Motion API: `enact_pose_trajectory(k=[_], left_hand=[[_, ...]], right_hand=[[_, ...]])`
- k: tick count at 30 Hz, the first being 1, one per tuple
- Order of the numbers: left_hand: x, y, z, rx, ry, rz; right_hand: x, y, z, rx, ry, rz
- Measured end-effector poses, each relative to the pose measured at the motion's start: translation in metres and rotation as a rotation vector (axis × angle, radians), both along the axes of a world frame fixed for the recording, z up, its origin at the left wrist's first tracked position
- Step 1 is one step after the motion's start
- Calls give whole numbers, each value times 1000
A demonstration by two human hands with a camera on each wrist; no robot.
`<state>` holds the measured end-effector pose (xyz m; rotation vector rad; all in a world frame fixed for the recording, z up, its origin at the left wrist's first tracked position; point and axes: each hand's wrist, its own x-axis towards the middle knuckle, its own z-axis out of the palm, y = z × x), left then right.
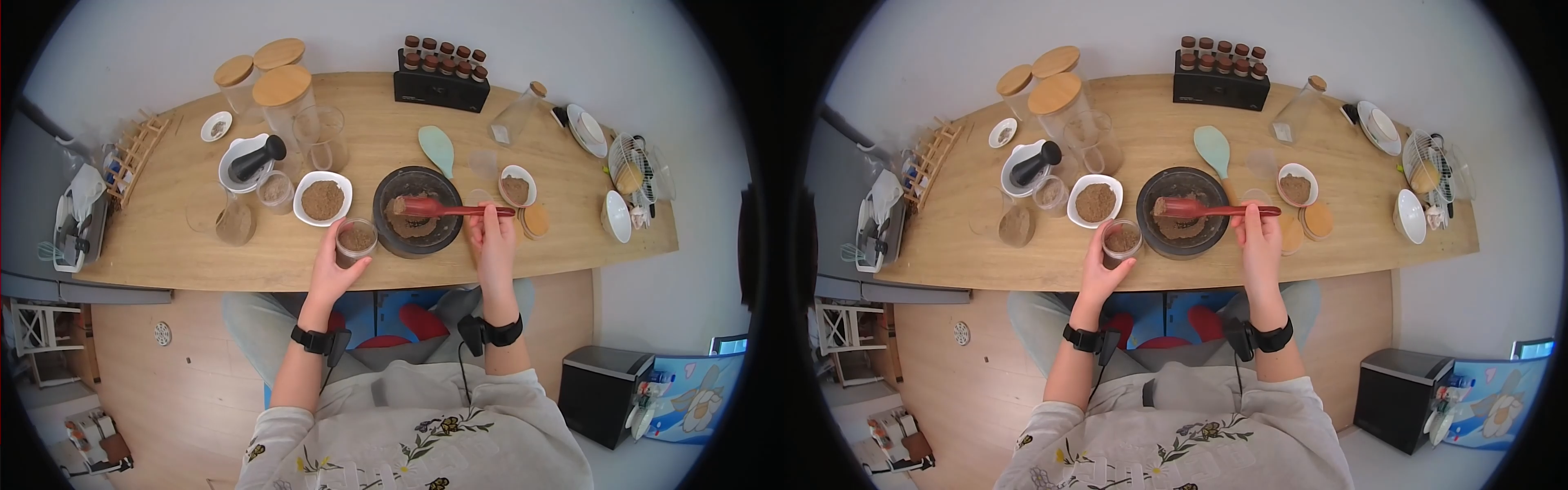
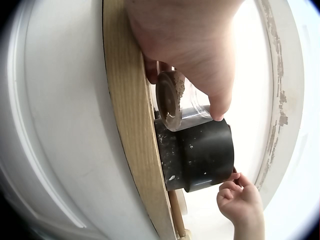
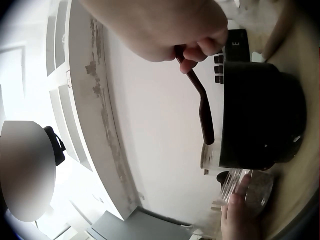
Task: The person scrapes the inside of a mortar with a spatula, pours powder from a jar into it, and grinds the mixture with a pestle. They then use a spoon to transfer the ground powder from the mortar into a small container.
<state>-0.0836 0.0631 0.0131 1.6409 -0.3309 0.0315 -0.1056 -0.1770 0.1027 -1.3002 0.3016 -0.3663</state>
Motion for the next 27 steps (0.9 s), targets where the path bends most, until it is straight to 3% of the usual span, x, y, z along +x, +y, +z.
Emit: enact_pose_trajectory(k=[3,7,16,19,22,27], left_hand=[[0,0,-1,-20,-1,2],[1,0,-3,-27,8,-2],[0,0,-2,-21,17,-18],[0,0,-1,-11,21,-17],[0,0,-2,3,4,5],[0,1,-2,13,3,3]], right_hand=[[-8,14,11,-102,-38,118],[-15,36,17,-435,-153,349],[-10,17,21,-411,-88,150],[-11,22,19,-599,-39,222],[-4,25,18,-869,-161,124],[1,8,36,-1048,-83,-46]])
